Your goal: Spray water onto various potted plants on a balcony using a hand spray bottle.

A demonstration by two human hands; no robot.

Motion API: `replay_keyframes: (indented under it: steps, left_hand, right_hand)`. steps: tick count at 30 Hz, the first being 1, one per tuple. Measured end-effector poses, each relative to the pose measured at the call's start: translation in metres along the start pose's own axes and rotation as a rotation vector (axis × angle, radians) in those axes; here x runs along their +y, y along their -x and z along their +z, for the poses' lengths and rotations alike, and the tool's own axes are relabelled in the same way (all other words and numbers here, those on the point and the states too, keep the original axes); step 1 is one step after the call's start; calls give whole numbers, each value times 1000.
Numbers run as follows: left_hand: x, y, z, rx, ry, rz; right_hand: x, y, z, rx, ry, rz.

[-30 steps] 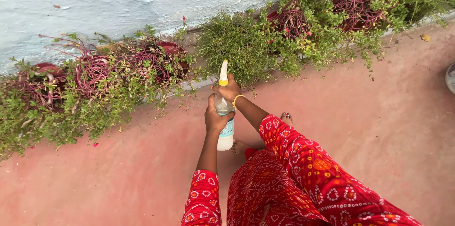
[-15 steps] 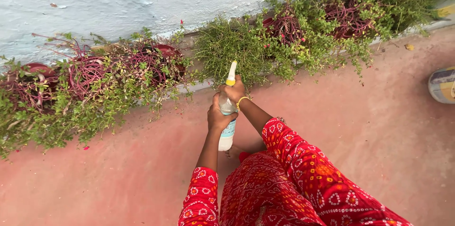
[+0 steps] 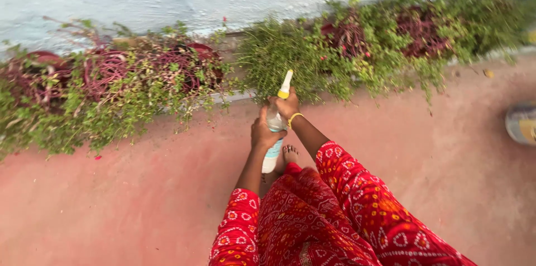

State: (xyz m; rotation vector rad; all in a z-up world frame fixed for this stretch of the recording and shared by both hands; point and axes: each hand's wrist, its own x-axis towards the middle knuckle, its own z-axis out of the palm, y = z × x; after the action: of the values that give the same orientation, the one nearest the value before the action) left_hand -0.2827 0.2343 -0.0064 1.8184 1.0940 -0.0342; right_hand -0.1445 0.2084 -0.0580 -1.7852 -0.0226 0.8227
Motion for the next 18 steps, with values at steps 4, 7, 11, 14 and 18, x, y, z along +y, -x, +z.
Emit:
replay_keyframes:
  steps: [4, 7, 11, 14, 18]
  left_hand:
    - [7, -3, 0, 54, 83, 2]
    - [10, -11, -8, 102, 128, 57]
    - [7, -9, -35, 136, 115, -11]
    - [-10, -11, -55, 182, 113, -10]
    - [-35, -10, -92, 237, 187, -35]
  right_hand:
    - [5, -19, 5, -75, 11, -50]
    - [-16, -21, 16, -108, -87, -31]
    - [-36, -10, 44, -156, 69, -1]
    - [-36, -8, 76, -176, 158, -24]
    - [-17, -12, 133, -236, 186, -151]
